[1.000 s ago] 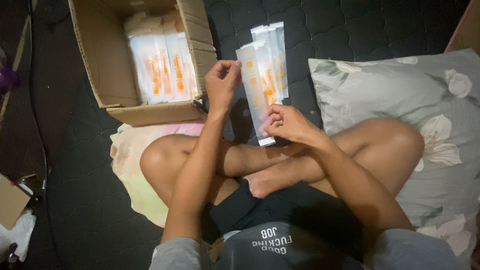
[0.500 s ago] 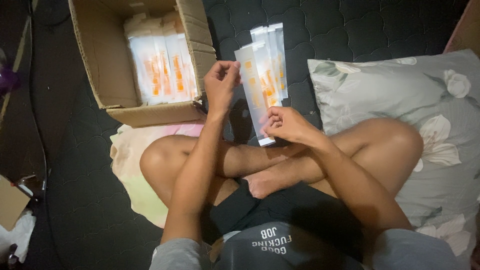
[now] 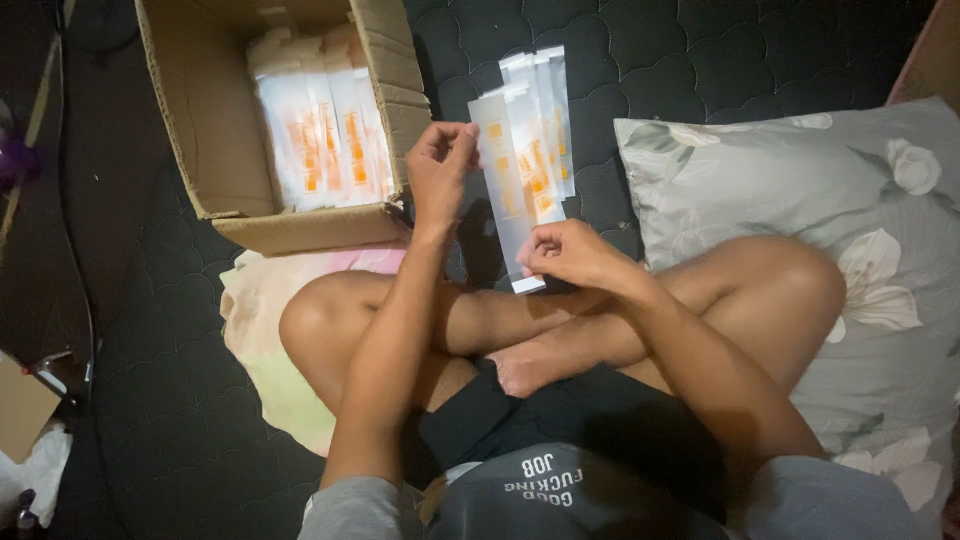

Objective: Peeling adhesive backing strips from plastic sleeves one by one.

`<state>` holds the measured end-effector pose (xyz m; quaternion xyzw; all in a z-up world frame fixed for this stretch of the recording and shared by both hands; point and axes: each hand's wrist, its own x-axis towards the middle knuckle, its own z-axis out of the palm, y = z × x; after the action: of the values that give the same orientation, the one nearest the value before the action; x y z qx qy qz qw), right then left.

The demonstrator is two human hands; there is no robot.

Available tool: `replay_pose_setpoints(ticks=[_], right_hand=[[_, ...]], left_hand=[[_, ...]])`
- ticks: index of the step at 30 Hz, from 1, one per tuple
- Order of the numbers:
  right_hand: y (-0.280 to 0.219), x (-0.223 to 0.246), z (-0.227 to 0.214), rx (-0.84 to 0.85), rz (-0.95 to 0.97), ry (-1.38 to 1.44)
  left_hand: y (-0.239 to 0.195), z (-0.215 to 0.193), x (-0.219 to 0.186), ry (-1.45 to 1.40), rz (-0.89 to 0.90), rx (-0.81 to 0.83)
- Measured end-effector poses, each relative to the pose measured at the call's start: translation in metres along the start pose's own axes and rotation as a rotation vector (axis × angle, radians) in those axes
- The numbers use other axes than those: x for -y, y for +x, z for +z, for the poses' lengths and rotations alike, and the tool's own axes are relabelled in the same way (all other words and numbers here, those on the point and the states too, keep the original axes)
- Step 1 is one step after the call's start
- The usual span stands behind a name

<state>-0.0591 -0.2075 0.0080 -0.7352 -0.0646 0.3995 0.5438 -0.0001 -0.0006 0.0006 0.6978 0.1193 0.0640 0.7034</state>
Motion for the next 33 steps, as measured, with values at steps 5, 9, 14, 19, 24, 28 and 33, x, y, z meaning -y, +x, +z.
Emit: replay_pose_setpoints(ticks=[5, 9, 14, 19, 24, 28, 33], right_hand=[[-0.01, 0.021, -0.004, 0.022, 0.009, 0.043], [-0.011, 0.024, -0.003, 0.009, -0.155, 0.002], [-0.011, 0.014, -0.014, -0.182, -0.484, -0.027], [-0.01, 0.005, -0.033, -0.418, -0.699, -0.047], [-0.015, 0.024, -0.035, -0.599, -0.762, 0.132], [-0.006, 0.011, -0.031, -0.61, -0.647, 0.28], [0.003, 0.007, -0.021, -0.539, -0.381, 0.462]], left_hand=[[-0.001, 0.0, -0.002, 0.014, 0.013, -0.001], [0.005, -0.005, 0.013, 0.038, -0.022, -0.006], [0.008, -0.007, 0.024, 0.111, -0.077, 0.024], [0.002, 0.007, 0.045, 0.25, -0.139, 0.112], [-0.004, 0.016, 0.081, 0.437, -0.164, 0.442], [-0.02, 0.013, 0.028, 0.619, -0.133, 0.606], [-0.022, 0.01, 0.01, 0.201, 0.025, 0.477]])
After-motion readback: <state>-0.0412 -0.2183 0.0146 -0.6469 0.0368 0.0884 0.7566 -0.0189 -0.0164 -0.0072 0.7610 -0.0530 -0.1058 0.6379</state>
